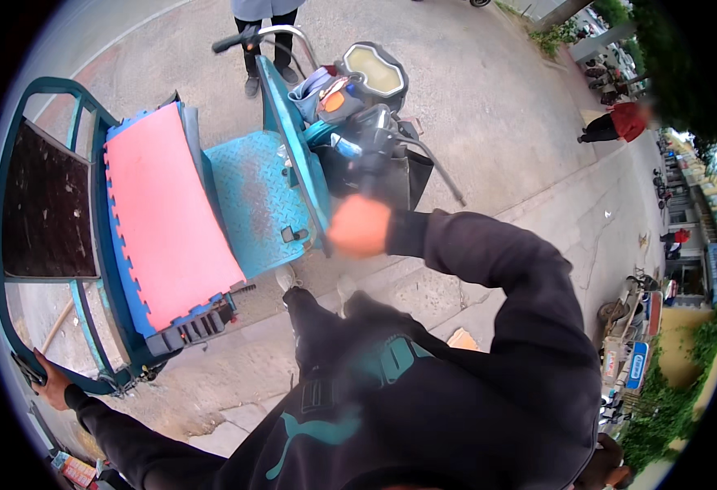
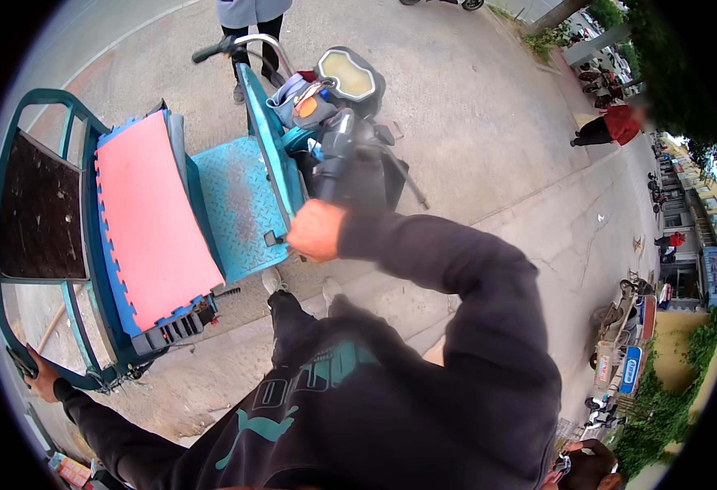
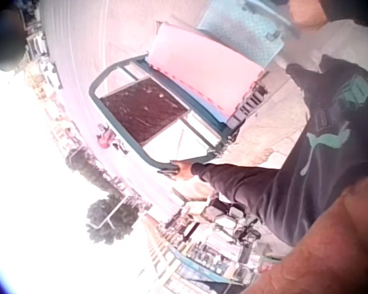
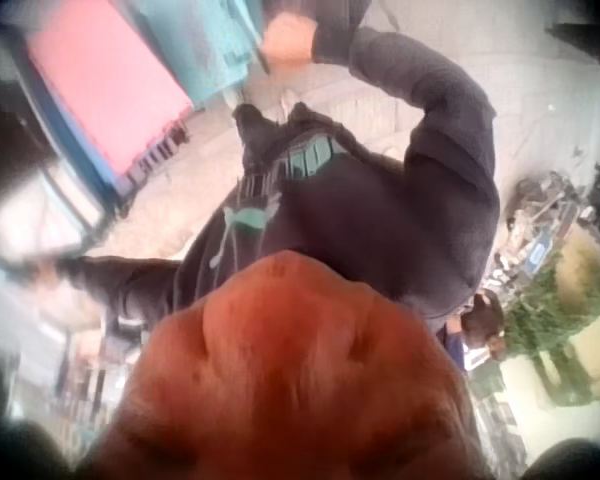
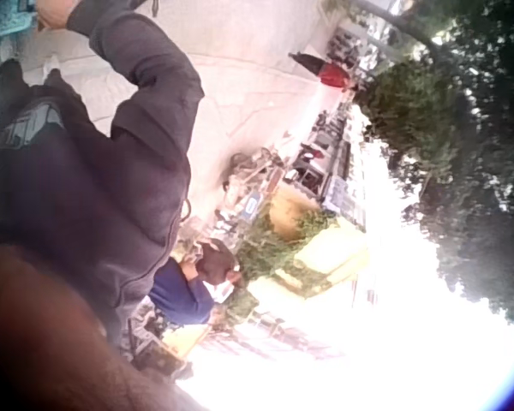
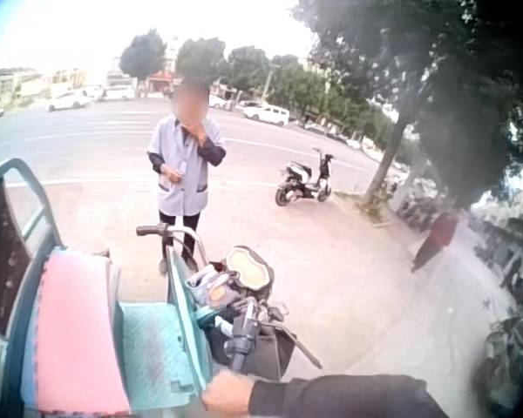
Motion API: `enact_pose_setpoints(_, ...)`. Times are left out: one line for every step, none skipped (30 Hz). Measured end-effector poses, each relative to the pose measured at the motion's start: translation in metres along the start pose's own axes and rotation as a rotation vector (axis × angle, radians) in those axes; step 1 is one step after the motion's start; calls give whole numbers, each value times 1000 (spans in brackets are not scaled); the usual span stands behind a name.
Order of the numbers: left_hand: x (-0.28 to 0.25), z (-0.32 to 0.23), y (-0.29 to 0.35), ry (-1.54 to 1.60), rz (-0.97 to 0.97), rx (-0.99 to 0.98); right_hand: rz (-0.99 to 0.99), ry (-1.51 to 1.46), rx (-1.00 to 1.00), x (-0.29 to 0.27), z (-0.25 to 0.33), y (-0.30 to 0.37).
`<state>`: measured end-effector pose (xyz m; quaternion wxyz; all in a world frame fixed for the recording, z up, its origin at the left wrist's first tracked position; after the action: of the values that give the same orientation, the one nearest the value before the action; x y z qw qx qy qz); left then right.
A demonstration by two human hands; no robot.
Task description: The person repairs the electrical system of a teal electric scooter. They use pliers to strip the insulation from several wires near the handlebars and then twist the exposed wire ends together to create connections.
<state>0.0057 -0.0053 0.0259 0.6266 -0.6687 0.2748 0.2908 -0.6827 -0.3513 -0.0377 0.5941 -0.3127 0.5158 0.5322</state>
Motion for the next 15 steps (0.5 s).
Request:
enact_pose_setpoints(4,2,-1,-5,-8,-2,25,22,-6,-16,-9,16)
enact_pose_setpoints(6,-1,-3,-13,-23,1,81,51,1,-23,-23,33)
enact_pose_setpoints(-2,-1,-6,-19,-12,-12,142,77,-1,-25,-36,46)
enact_pose_setpoints(-6,-3,1,-20,10,-29,144,57,-1,-24,-41,54)
enact_pose_setpoints(-7,-4,4,-22,32,-47,145,37,-1,-22,-44,61)
enact_pose_setpoints(-1,1,-4,-22,52,-40,145,17,-4,-22,-48,65)
enact_pose_setpoints(2,6,-3,-18,60,-46,157,28,-29,-19,-47,68)
enact_pose_setpoints(-1,2,-1,-9,62,-41,172,18,8,-15,-45,71)
enact_pose_setpoints(-1,-2,-2,1,65,-35,187,6,46,-12,-43,71)
enact_pose_setpoints(3,5,-2,5,26,-15,112,-25,29,-14,-38,71)
enact_pose_setpoints(2,8,-4,0,25,-22,35,-56,14,-17,-33,70)
enact_pose_setpoints(-1,2,-2,5,31,-25,-40,-82,12,-23,-26,74)
enact_pose_setpoints(-2,0,1,15,36,-45,-196,-103,83,-32,-18,77)
enact_pose_setpoints(1,4,3,2,9,-40,-354,-124,153,-40,-6,80)
enact_pose_setpoints(-2,3,5,11,16,-39,-518,-147,219,-42,4,84)
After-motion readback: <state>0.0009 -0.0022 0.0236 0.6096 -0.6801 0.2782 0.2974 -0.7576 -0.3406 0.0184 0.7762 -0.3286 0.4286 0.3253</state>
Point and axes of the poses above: each hand's wrist, its own y-axis away from the middle knuckle, its own x-axis out of the palm, z = x × y, the point moved 2 cm from there along -y, towards the middle knuckle, and after that the axes turned 12 degrees about -y, right-handed, at the moved point
